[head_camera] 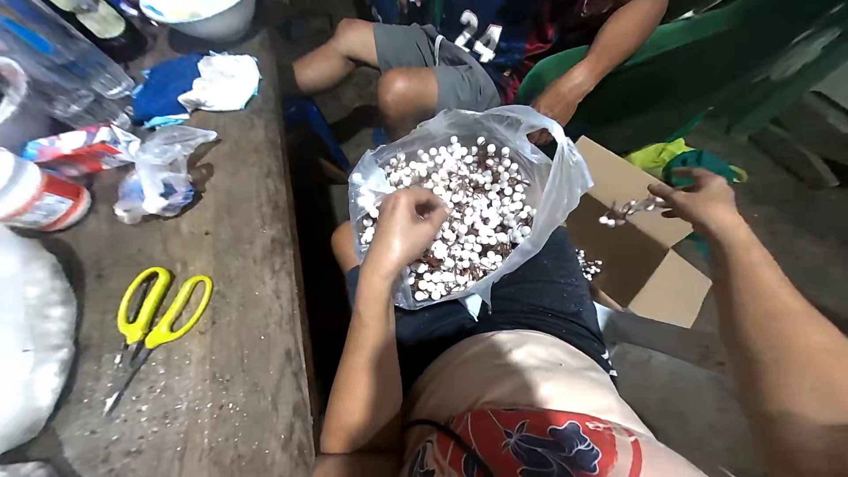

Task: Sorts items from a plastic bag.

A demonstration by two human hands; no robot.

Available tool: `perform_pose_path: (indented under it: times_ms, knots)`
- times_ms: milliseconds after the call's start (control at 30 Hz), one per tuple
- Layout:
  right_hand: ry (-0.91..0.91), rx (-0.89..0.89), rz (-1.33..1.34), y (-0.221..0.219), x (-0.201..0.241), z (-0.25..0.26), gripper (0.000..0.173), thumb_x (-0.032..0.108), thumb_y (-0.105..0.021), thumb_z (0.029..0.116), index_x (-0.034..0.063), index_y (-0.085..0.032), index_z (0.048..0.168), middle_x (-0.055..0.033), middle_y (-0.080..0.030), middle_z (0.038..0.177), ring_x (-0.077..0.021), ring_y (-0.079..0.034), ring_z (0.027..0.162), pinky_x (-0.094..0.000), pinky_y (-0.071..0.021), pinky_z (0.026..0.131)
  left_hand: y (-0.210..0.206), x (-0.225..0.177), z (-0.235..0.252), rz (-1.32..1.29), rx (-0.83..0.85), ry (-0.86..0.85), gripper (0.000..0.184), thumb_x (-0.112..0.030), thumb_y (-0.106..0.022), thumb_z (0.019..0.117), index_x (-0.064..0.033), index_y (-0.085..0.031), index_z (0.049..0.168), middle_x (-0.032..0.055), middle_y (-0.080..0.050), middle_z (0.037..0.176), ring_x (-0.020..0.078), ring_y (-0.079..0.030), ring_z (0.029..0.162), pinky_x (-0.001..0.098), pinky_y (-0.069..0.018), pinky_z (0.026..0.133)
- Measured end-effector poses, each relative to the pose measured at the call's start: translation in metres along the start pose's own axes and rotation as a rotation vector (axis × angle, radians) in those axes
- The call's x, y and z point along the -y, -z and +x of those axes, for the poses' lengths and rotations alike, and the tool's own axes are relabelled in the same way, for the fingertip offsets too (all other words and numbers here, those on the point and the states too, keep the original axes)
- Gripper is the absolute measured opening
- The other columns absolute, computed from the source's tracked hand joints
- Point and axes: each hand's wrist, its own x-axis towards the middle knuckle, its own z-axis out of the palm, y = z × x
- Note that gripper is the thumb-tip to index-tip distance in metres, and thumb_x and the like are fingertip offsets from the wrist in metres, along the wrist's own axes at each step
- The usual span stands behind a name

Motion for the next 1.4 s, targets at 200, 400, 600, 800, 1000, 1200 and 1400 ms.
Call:
perform_pose_path:
  times_ms: [200, 400, 600, 800, 1000, 1200, 1400]
  knots:
    - [0.236, 0.044, 0.012, -0.012, 0.032, -0.046, 0.056, 0.023, -0.068, 0.0999, 0.0004, -0.047, 0.147, -0.0304, -0.055, 0.139, -0.0478, -0.061, 0.116, -0.0631, -0.0494, 0.095, 0.0, -0.02, -0.002, 0.53, 0.381, 0.242, 0.042, -0.022, -0.089, 0.0785, -0.0037, -0.071, 0.112, 0.0203, -0.07, 0.104, 0.0416, -0.066, 0.101, 0.0657, -0.0483, 0.085]
    - [0.68, -0.008, 0.161, -0.028, 0.083, -0.137, 0.037, 0.017, -0.066, 0.0949, -0.0082, -0.065, 0.122, -0.0229, -0.067, 0.12, -0.0224, -0.068, 0.106, -0.036, -0.0568, 0.092, 0.002, -0.007, -0.006, 0.304, 0.213, 0.047, 0.015, -0.013, -0.078, 0.087, -0.0011, -0.073, 0.094, 0.0169, -0.069, 0.085, 0.034, -0.066, 0.078, 0.0575, -0.0528, 0.071]
    - [0.996, 0.071, 0.446, -0.058, 0.136, -0.17, 0.022, 0.013, -0.069, 0.0922, -0.0048, -0.072, 0.105, -0.0087, -0.072, 0.109, -0.0056, -0.069, 0.098, -0.0225, -0.0587, 0.086, 0.004, -0.007, -0.007, -0.269, -0.063, -0.079, 0.006, -0.002, -0.073, 0.0885, -0.0036, -0.071, 0.094, -0.0015, -0.069, 0.083, -0.0003, -0.063, 0.068, 0.0158, -0.0544, 0.063]
    - [0.74, 0.383, 0.505, -0.097, 0.158, -0.178, 0.05, 0.021, -0.075, 0.0875, 0.0009, -0.063, 0.132, -0.0094, -0.067, 0.125, -0.01, -0.067, 0.106, -0.0265, -0.0577, 0.085, -0.007, -0.012, -0.005, -0.461, -0.118, -0.028, 0.004, -0.001, -0.067, 0.092, -0.0043, -0.068, 0.092, -0.0045, -0.066, 0.079, 0.0002, -0.062, 0.066, 0.0179, -0.0552, 0.063]
    - [0.811, 0.248, 0.509, -0.109, 0.173, -0.172, 0.016, 0.009, -0.069, 0.0919, -0.0005, -0.074, 0.104, -0.0071, -0.071, 0.098, -0.0042, -0.066, 0.077, -0.0186, -0.0561, 0.067, -0.023, -0.019, -0.002, -0.506, -0.141, 0.065, 0.004, -0.003, -0.067, 0.0947, -0.0041, -0.069, 0.091, -0.0034, -0.065, 0.08, 0.0007, -0.061, 0.067, 0.0184, -0.0534, 0.064]
    - [0.733, 0.21, 0.578, -0.124, 0.186, -0.157, 0.009, 0.005, -0.069, 0.0931, -0.002, -0.073, 0.096, -0.0089, -0.068, 0.095, -0.0049, -0.065, 0.072, -0.0187, -0.0557, 0.063, -0.035, -0.008, 0.002, -0.881, -0.192, 0.143, 0.028, 0.005, -0.065, 0.0914, -0.0034, -0.065, 0.118, 0.0013, -0.066, 0.101, 0.0067, -0.067, 0.076, 0.0237, -0.0599, 0.07]
    - [0.727, 0.154, 0.662, -0.117, 0.189, -0.157, 0.011, 0.008, -0.066, 0.096, -0.0007, -0.072, 0.097, -0.0039, -0.068, 0.097, -0.0007, -0.064, 0.078, -0.0164, -0.0545, 0.069, -0.036, -0.006, 0.002, -0.884, -0.228, 0.058, 0.043, 0.018, -0.066, 0.0807, -0.0051, -0.064, 0.117, -0.0002, -0.067, 0.102, 0.0058, -0.068, 0.08, 0.0232, -0.06, 0.073]
